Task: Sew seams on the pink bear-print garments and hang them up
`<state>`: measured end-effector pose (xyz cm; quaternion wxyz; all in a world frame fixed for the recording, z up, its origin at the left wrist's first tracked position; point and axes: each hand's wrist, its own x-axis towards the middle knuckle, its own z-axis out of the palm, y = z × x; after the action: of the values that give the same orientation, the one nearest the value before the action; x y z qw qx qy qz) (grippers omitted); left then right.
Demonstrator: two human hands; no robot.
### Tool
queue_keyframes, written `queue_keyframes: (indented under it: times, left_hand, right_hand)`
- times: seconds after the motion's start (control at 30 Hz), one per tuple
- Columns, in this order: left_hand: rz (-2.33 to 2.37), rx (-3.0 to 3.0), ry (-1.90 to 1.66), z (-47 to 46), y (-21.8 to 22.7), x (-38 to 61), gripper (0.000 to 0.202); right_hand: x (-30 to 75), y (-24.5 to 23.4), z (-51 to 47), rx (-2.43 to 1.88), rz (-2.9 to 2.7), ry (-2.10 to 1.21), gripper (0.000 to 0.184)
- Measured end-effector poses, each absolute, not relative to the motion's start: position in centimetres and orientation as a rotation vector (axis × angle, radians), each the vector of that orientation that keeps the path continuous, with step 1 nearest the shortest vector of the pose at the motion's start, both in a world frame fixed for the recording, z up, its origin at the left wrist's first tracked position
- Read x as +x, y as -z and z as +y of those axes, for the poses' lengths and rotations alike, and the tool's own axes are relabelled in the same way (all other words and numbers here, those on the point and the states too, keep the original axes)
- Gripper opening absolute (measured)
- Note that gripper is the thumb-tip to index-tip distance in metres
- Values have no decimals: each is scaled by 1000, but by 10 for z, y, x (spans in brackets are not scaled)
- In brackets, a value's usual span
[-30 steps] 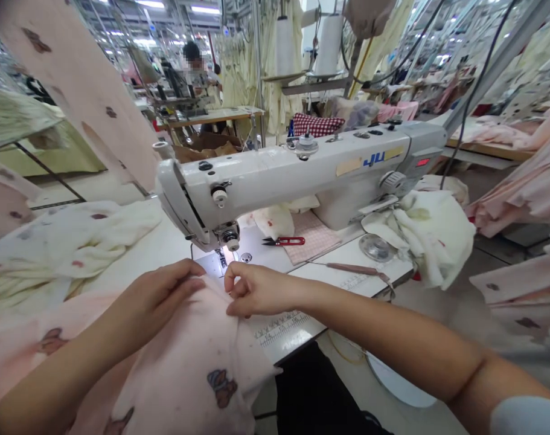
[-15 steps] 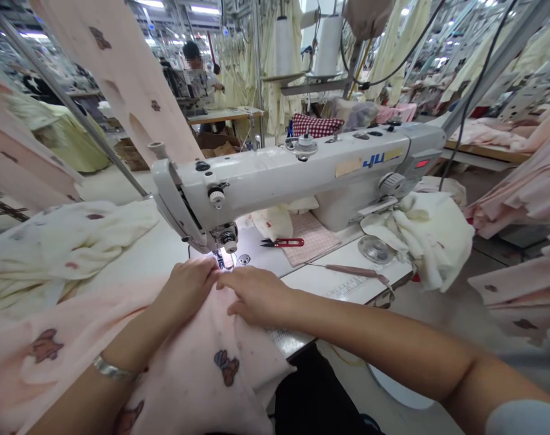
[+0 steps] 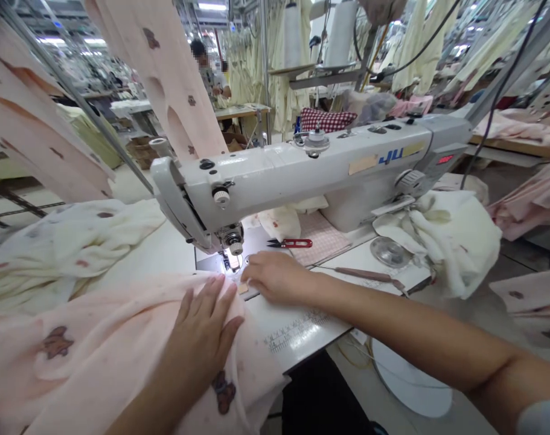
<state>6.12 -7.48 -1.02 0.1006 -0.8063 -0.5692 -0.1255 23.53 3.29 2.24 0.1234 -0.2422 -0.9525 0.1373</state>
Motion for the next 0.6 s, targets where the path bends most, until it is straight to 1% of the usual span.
queue_keyframes:
  times: [0.07,0.13,0.23,0.43,0.6]
  left_hand:
    - [-1648,-2451,396,-73,15,53,44]
    - [-1605,-2493,456,-67,16,45,46]
    - [-1559,-2526,497,-53,14,35,43]
    - [-1594,-2602,411,-28,10,24,42]
    - [-1558,-2644,335,-24,0,22,43]
  right_hand:
    - [231,-22,43,-787,-2745,-358,18]
    - [226,-21,51,-822,-2748,-327,15]
    - [221,-19,60,-871,-2751,-270,16]
    - [219,-13,77,-1036,-2673,-160,13]
    - [218,1,84,-1061,-2617,-127,13]
